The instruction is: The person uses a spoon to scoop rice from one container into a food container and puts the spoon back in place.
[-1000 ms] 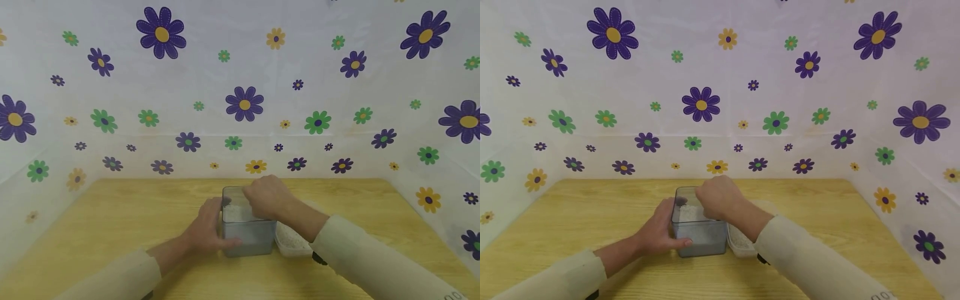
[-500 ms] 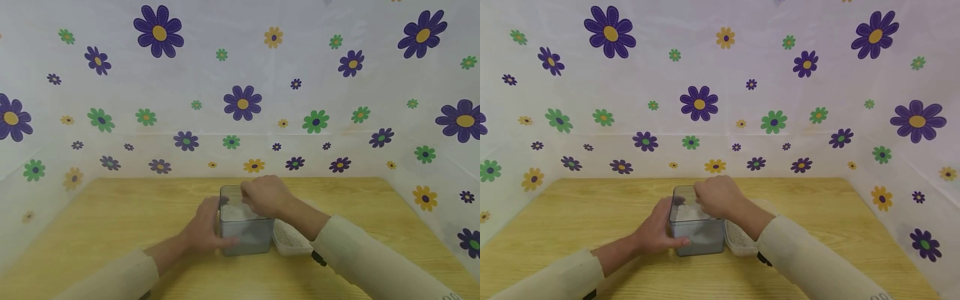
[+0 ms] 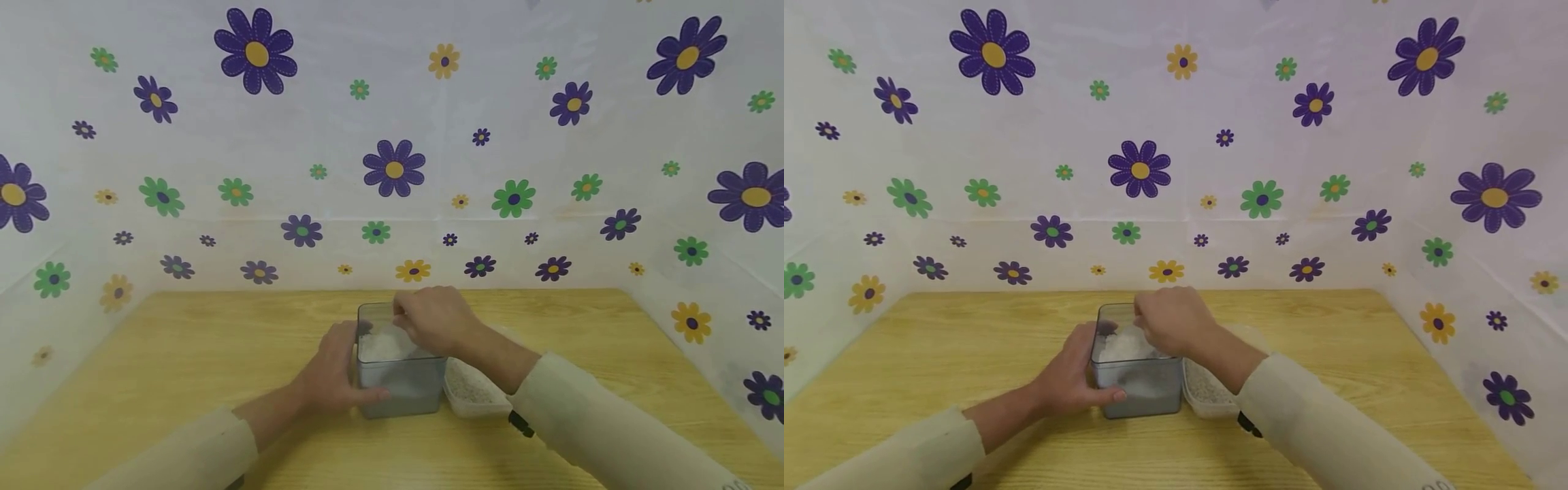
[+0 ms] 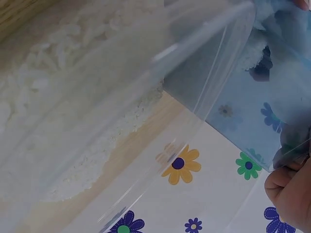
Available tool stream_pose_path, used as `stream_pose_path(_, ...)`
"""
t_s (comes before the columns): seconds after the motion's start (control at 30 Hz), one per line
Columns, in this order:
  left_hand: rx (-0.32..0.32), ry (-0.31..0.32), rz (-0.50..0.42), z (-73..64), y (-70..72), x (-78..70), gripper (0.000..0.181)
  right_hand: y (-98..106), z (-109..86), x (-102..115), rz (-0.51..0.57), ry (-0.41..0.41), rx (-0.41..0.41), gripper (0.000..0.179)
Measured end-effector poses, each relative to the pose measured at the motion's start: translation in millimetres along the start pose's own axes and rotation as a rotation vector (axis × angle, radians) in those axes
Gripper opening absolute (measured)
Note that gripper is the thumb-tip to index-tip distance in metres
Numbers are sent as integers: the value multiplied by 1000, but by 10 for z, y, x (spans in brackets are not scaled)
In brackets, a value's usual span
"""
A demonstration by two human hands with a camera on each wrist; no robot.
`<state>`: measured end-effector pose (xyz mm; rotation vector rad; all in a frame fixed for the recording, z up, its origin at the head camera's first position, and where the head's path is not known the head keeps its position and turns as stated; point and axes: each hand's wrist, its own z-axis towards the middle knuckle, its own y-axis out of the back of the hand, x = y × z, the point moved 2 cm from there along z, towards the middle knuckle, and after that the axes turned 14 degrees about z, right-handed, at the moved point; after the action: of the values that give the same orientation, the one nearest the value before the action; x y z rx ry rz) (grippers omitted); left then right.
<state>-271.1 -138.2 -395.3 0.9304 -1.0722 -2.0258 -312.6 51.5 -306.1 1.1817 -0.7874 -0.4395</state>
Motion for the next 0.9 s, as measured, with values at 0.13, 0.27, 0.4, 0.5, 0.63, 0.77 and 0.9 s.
stream_pose_path(0.13,-1,-8,-3,-1,-10,2,92,-4,-23,-17,-3,16,-44,13)
stream_pose_path(0.27,6,4,-11,-4,0,0,91,1,-53,-19,-21,38,-117,13)
stream_pose_path(0.4,4,3,-8,-10,12,12,90,10,-73,-14,-27,14,-183,16)
stream_pose_path(0.5,-4,-11,-9,-9,17,13,88,19,-83,-16,6,-33,-215,18)
stream_pose_path(0.63,-13,-23,-19,-5,14,11,86,24,-101,-35,73,-68,-267,18)
stream_pose_path(0.77,-7,-20,-33,-4,5,15,87,26,-116,-57,100,-71,-301,16)
stream_pose_path(0.9,-3,-6,-38,-4,6,24,88,44,-139,-64,121,-77,-308,15)
